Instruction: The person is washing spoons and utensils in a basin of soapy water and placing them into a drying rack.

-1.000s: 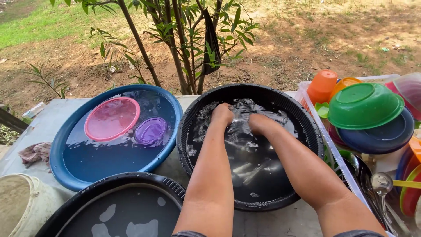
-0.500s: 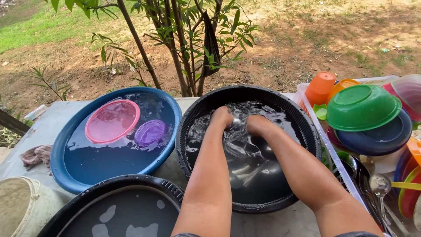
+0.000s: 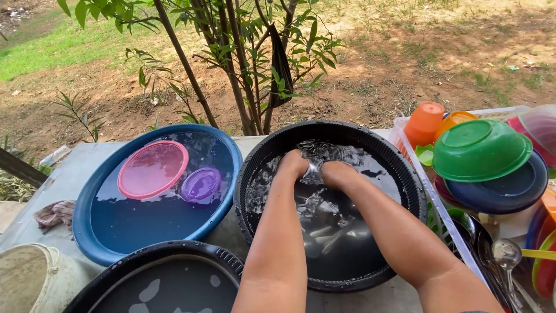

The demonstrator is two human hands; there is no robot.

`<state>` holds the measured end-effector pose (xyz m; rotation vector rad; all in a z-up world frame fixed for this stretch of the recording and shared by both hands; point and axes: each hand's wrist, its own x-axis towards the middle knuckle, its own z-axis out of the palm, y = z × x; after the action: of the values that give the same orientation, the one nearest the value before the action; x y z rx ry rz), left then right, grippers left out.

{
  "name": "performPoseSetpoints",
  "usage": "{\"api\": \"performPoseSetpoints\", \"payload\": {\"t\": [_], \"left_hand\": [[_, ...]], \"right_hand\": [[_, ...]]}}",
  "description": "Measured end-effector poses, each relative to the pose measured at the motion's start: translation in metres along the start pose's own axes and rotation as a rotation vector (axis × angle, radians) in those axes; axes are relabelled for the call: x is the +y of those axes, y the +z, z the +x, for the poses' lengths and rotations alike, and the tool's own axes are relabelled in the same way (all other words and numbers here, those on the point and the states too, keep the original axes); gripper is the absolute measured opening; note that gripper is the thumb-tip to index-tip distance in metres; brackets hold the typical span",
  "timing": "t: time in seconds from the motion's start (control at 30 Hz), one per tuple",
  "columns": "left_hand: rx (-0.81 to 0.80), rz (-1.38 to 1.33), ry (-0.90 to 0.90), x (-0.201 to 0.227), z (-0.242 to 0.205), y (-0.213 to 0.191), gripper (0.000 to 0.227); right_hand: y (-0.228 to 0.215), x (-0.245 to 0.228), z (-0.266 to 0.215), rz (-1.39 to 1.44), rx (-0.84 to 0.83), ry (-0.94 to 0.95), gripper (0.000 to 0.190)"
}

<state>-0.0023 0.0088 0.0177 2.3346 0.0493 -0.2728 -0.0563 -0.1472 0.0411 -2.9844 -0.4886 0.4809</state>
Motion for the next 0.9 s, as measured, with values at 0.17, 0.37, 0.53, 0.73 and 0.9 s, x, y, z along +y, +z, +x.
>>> {"api": "performPoseSetpoints", "payload": {"t": [0.17,0.37,0.53,0.73,0.9], "left_hand": [[-0.050,0.120,-0.018,-0.005,0.012,0.005,0.043],[-0.071,0.076,0.022,0.017,-0.027,-0.007,0.046],[-0.073,0.148,0.009,0.019,-0.023,-0.005,0.048],[-0.034,0.131,0.001,0.010,-0.015,-0.001,0.043],[-0.018,0.080,0.000,0.009,-0.006,0.002,0.044]], "right_hand": [[0.004,-0.005,-0.004,-0.004,0.071,0.052,0.036],[0.003,-0.044,0.089,0.398,0.024,1.229,0.032],[-0.041,-0.059,-0.020,0.132,-0.049,0.535,0.027],[-0.022,-0.062,0.014,0.219,0.083,0.982,0.023],[-0.034,-0.023,-0.007,0.084,-0.092,0.327,0.026]]}}
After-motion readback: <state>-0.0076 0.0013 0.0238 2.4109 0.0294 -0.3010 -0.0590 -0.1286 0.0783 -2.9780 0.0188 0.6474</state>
